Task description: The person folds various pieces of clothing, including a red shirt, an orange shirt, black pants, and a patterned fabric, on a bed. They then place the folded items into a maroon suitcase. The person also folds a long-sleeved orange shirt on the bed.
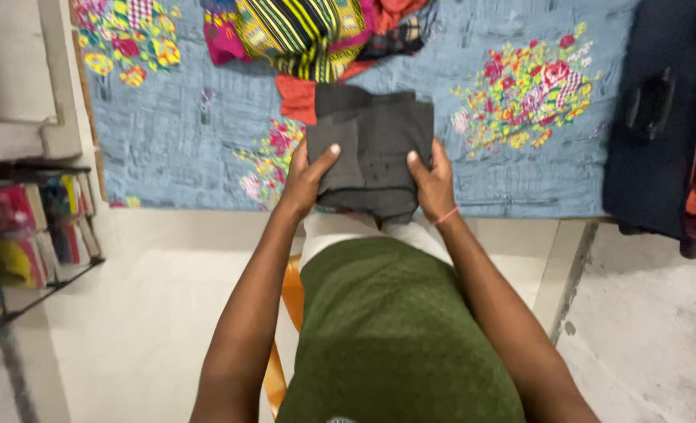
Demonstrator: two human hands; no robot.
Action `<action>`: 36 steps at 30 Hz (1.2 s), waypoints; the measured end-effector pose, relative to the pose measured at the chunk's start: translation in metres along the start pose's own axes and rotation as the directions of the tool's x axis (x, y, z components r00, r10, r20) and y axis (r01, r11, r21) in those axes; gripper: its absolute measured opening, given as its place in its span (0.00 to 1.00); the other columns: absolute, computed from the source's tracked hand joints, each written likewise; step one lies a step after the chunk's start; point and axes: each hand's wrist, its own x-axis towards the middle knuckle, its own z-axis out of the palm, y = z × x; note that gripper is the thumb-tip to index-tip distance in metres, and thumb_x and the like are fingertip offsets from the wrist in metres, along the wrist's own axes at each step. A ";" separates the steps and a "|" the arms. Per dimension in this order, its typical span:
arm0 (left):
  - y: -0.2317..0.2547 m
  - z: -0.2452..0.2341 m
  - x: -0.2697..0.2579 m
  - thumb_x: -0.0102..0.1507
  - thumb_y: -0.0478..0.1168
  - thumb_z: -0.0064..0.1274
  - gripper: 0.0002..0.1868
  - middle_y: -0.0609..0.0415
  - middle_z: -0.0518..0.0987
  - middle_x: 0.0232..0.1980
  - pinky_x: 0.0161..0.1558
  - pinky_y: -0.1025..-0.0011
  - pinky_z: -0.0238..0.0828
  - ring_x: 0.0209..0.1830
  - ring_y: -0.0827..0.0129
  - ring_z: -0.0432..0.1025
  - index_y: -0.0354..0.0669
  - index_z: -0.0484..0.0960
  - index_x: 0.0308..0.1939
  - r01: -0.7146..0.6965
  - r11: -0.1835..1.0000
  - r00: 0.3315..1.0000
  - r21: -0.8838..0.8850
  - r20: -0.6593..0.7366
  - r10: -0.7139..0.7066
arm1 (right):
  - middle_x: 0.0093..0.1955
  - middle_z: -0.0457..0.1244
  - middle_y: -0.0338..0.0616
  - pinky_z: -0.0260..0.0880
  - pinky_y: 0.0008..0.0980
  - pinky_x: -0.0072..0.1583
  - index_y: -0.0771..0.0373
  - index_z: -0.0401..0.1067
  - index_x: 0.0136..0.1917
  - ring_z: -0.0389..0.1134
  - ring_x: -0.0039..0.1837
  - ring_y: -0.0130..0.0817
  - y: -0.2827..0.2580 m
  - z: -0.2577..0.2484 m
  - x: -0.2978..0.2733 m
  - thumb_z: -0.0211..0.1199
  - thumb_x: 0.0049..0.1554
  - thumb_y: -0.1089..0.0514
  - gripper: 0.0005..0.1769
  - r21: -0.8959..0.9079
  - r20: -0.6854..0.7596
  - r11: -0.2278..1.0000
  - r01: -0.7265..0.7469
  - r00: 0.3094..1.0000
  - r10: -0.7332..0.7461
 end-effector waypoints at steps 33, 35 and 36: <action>-0.008 0.264 0.050 0.65 0.44 0.55 0.24 0.51 0.80 0.54 0.57 0.69 0.71 0.53 0.69 0.75 0.34 0.73 0.61 0.166 0.926 0.711 0.338 0.610 -0.350 | 0.72 0.61 0.50 0.61 0.34 0.74 0.74 0.55 0.78 0.62 0.73 0.34 -0.078 -0.168 -0.146 0.58 0.66 0.60 0.32 0.050 -0.671 0.979 0.196 0.733 -0.113; -0.011 0.274 0.050 0.65 0.44 0.55 0.24 0.50 0.80 0.55 0.58 0.68 0.71 0.54 0.69 0.75 0.33 0.74 0.62 0.118 0.924 0.666 0.364 0.662 -0.345 | 0.72 0.61 0.49 0.61 0.34 0.73 0.74 0.55 0.78 0.62 0.73 0.33 -0.076 -0.170 -0.156 0.57 0.66 0.60 0.31 0.032 -0.712 0.982 0.187 0.694 -0.109; -0.013 0.280 0.051 0.65 0.44 0.56 0.25 0.50 0.80 0.55 0.58 0.68 0.71 0.54 0.68 0.74 0.33 0.74 0.62 0.098 0.923 0.646 0.373 0.681 -0.344 | 0.73 0.61 0.49 0.61 0.34 0.73 0.74 0.55 0.78 0.62 0.73 0.33 -0.077 -0.174 -0.159 0.58 0.66 0.60 0.31 0.038 -0.729 0.978 0.207 0.675 -0.115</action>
